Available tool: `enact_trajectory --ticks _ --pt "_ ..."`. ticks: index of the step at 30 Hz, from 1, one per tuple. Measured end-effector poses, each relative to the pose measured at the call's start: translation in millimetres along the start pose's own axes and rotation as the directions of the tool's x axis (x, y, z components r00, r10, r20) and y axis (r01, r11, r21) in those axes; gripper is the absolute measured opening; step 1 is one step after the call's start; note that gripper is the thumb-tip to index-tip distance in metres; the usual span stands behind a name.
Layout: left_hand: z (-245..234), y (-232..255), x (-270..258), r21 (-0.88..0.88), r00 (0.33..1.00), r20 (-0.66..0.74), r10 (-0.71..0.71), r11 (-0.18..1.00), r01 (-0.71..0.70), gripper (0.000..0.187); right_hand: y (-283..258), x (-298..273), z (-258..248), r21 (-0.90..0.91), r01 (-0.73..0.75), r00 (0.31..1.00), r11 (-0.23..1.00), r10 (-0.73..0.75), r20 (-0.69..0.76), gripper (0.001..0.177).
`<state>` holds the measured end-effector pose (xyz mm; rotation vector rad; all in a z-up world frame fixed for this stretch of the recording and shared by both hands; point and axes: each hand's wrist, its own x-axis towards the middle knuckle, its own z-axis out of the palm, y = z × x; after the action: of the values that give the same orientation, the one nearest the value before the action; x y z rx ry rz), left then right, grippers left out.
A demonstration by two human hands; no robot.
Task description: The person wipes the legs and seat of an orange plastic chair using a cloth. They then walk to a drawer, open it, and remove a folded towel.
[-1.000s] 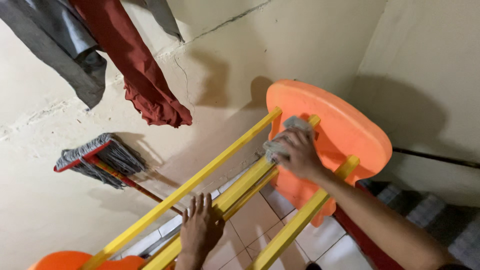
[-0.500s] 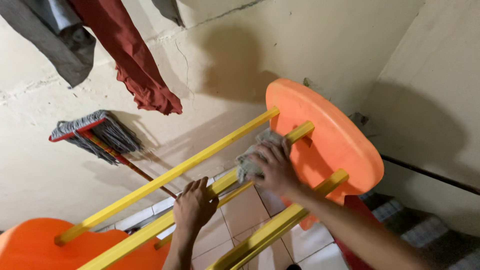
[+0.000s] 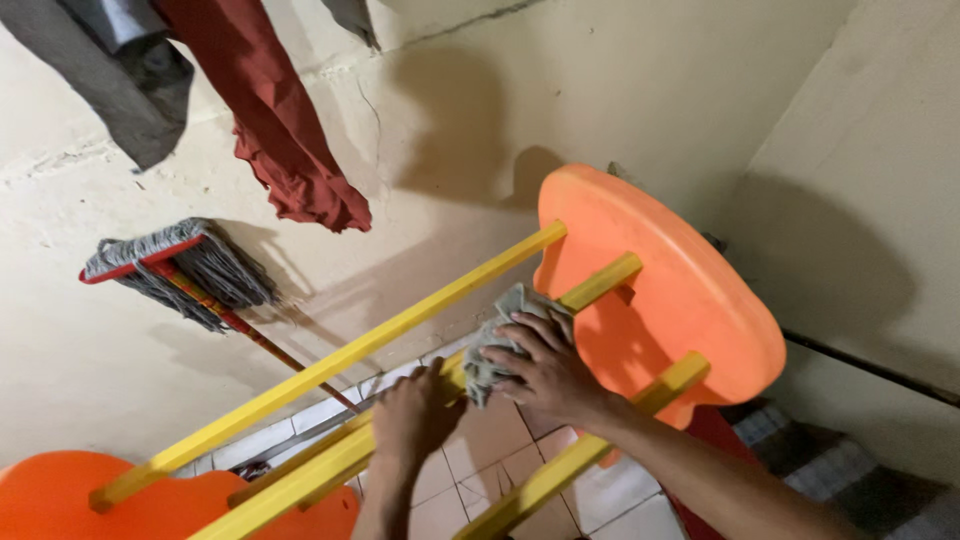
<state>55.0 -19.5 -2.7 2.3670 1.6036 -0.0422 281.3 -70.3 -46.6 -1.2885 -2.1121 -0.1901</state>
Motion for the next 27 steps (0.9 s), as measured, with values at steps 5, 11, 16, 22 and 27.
enact_trajectory --ticks 5,11,16,22,27 --pt "3 3 6 -0.097 0.999 0.029 0.012 0.995 -0.009 0.063 63 5 -18 -0.035 0.061 0.985 0.998 -0.054 0.165 0.049" --pt "-2 4 4 -0.103 0.99 0.133 0.036 0.994 -0.022 0.065 133 3 -72 -0.028 -0.109 0.939 0.994 0.112 0.327 0.038" --pt "-11 16 5 -0.18 0.984 0.159 0.073 0.983 -0.044 0.074 140 23 -106 0.052 -0.242 0.878 0.969 0.195 0.438 0.036" --pt "-11 39 27 -0.328 0.998 0.037 -0.047 0.943 0.056 0.07 158 82 -157 0.071 -0.17 0.971 0.983 0.155 0.18 0.032" --pt "8 74 62 -0.379 0.982 -0.109 -0.153 0.92 0.101 0.067 178 126 -166 -0.422 0.222 0.9 0.879 -0.018 0.436 0.039"
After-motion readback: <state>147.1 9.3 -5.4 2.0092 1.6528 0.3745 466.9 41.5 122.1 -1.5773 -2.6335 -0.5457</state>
